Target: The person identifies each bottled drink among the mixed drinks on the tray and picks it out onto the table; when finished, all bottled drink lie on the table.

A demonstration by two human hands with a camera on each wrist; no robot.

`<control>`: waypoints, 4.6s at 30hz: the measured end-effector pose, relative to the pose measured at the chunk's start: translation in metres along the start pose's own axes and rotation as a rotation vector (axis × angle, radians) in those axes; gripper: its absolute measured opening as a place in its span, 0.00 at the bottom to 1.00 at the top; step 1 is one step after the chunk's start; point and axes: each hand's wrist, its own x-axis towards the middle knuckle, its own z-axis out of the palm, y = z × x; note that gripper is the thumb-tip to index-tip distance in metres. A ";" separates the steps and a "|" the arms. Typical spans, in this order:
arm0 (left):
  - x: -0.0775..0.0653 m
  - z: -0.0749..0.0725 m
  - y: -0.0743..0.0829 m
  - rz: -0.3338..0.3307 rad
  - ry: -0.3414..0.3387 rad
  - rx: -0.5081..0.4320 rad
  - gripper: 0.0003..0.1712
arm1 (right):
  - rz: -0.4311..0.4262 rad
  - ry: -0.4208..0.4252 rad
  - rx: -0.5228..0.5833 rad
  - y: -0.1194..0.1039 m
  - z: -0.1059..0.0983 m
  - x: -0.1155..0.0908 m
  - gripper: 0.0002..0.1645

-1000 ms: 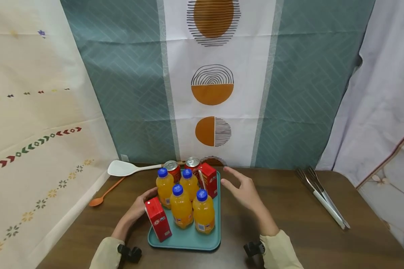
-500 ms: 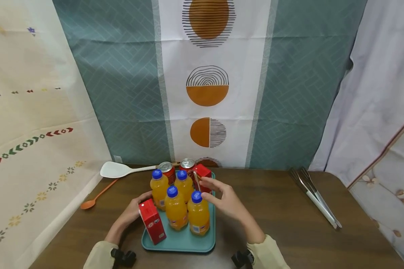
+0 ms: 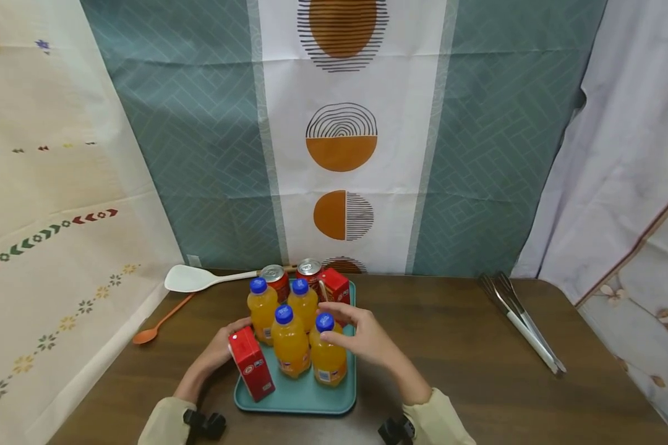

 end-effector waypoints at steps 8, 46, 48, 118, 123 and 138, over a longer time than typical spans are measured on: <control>0.001 -0.002 0.005 -0.006 -0.014 0.026 0.34 | 0.032 -0.006 0.023 -0.002 0.003 0.002 0.30; -0.004 0.000 0.006 -0.059 0.039 -0.010 0.32 | 0.088 0.069 0.051 -0.004 0.011 0.001 0.26; -0.004 0.000 0.006 -0.062 0.045 -0.018 0.31 | 0.091 0.070 0.049 -0.004 0.011 0.001 0.26; -0.005 0.002 0.007 -0.045 0.069 -0.022 0.29 | -0.011 0.470 0.044 -0.042 -0.066 -0.024 0.20; -0.004 0.003 0.006 -0.066 0.079 -0.018 0.29 | 0.022 0.527 0.016 -0.043 -0.082 -0.027 0.21; -0.002 0.001 0.006 -0.065 0.097 -0.032 0.29 | 0.130 0.600 -0.288 -0.045 -0.142 -0.039 0.25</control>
